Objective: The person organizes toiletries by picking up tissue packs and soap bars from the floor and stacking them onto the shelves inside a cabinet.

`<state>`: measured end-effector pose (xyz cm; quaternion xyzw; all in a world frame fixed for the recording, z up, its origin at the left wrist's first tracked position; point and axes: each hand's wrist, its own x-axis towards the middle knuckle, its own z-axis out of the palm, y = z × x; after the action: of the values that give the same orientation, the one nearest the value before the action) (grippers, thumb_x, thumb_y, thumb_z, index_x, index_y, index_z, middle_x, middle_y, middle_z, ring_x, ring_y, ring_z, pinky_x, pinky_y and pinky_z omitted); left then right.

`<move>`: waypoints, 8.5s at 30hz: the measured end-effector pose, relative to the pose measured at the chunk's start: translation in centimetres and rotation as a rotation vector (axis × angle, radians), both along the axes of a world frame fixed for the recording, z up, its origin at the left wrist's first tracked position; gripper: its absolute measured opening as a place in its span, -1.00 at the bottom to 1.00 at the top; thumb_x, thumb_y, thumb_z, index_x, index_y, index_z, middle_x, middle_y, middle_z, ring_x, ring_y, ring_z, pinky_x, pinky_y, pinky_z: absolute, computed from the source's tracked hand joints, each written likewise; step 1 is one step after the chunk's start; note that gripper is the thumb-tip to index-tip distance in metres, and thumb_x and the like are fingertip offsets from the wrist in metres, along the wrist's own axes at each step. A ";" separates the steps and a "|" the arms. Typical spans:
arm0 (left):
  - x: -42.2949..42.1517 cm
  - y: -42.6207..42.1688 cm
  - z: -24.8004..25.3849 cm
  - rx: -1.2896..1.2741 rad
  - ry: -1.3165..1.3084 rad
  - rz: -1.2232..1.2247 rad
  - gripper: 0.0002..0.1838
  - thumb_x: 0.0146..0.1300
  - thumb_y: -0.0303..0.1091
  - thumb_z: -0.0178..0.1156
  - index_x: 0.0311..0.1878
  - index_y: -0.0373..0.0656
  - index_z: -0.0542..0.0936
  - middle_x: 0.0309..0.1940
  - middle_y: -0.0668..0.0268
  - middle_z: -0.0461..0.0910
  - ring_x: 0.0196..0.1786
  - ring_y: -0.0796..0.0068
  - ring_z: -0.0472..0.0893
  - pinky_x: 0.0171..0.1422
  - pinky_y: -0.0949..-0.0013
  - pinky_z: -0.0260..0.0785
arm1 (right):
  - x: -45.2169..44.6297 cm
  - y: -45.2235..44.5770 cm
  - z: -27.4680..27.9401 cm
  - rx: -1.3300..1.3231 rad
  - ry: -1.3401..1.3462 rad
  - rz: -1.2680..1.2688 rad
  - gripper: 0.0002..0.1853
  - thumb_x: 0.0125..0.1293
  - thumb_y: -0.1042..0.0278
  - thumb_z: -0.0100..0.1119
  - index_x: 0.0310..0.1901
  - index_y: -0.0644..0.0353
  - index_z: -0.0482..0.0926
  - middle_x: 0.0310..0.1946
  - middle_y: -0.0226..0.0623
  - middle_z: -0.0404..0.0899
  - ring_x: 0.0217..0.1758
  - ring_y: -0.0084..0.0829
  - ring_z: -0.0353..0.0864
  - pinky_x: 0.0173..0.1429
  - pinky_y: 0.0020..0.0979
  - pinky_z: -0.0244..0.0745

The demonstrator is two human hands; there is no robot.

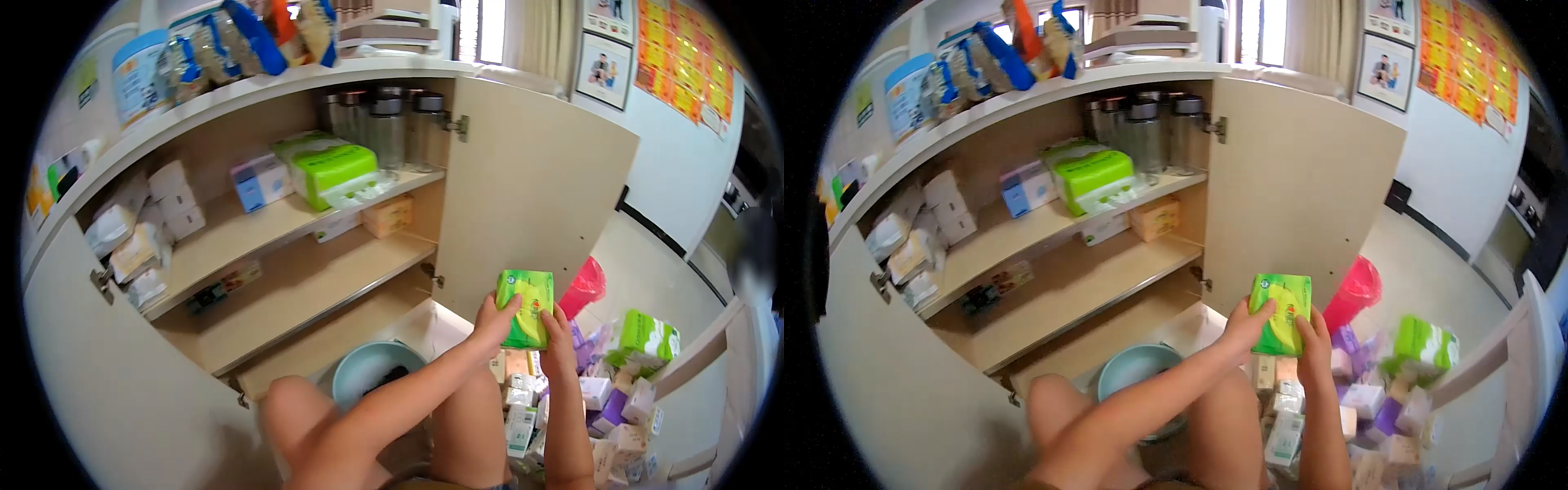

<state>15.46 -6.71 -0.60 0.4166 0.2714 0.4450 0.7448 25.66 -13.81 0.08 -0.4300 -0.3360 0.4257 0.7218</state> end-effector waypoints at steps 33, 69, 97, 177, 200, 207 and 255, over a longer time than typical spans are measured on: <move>-25.1 5.4 -1.5 -0.241 -0.070 0.504 -0.64 0.24 -0.13 -0.14 0.00 -0.15 0.28 -0.05 0.22 0.38 -0.01 0.31 0.39 0.07 0.18 0.24 | -19.5 13.6 -2.1 -0.405 -0.192 0.883 -0.48 0.08 0.14 0.08 0.04 0.20 0.24 -0.17 -0.27 0.36 -0.20 -0.41 0.41 -0.14 -0.37 0.41; -31.4 10.3 -7.9 -0.425 -0.024 0.972 -0.69 0.21 -0.23 -0.05 -0.02 -0.11 0.28 -0.12 0.20 0.35 -0.06 0.34 0.37 0.04 0.26 0.29 | -19.8 15.1 -3.2 -0.445 -0.330 0.788 -0.44 0.07 0.27 0.05 0.10 0.28 0.17 -0.10 -0.24 0.35 -0.19 -0.43 0.39 -0.19 -0.43 0.36; -29.7 11.2 -7.6 0.168 1.474 0.896 0.02 -0.27 0.06 0.28 0.21 -0.28 0.02 0.21 -0.13 -0.38 0.29 0.00 -0.30 0.31 0.24 -0.24 | -20.4 14.9 -4.6 -0.373 -0.440 0.795 -0.52 0.05 0.32 0.03 0.01 0.34 0.25 -0.27 -0.27 0.42 -0.38 -0.53 0.36 -0.37 -0.51 0.32; -36.1 20.8 -6.3 0.434 1.935 0.827 -0.56 0.12 -0.38 -0.20 0.13 -0.08 0.22 0.19 0.28 0.11 0.22 0.30 0.13 0.23 0.20 0.01 | -20.9 15.2 -5.0 -0.236 -0.841 0.814 -0.53 0.01 0.25 0.01 -0.05 0.37 0.36 -0.10 0.04 0.40 0.01 -0.16 0.37 0.09 -0.35 0.23; -6.4 8.6 2.4 1.223 0.993 0.279 -0.46 -0.13 -0.58 -0.02 0.06 -0.23 0.28 0.07 0.12 0.28 0.11 0.15 0.26 0.15 0.30 0.14 | -8.5 8.6 -0.9 0.074 -0.549 0.089 -0.59 0.05 0.33 0.02 -0.07 0.36 0.31 -0.15 -0.08 0.39 -0.14 -0.28 0.43 -0.09 -0.37 0.35; 1.3 1.3 0.2 1.302 0.695 -0.218 -0.53 -0.05 -0.47 0.05 0.03 -0.26 0.33 0.03 0.07 0.31 0.07 0.14 0.32 0.13 0.28 0.16 | -0.1 -4.3 -4.1 -0.253 -0.527 -0.156 -0.59 0.09 0.33 0.01 -0.02 0.31 0.30 -0.07 -0.16 0.35 -0.06 -0.33 0.39 -0.03 -0.40 0.33; 6.1 -8.4 -3.8 0.630 0.617 -0.994 -0.63 0.10 -0.35 0.01 0.01 -0.24 0.37 -0.11 0.21 0.44 -0.06 0.44 0.42 -0.06 0.44 0.30 | 7.1 -28.7 -11.1 -1.313 -1.187 -0.724 0.00 -0.31 0.11 0.24 0.20 0.21 -0.09 -0.02 0.03 0.23 0.06 -0.04 0.20 0.18 -0.18 0.03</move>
<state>21.53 -15.14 -4.42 0.7983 0.1046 -0.0334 0.5922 32.75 -42.54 -11.05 -0.9726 -0.1880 -0.0074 0.1363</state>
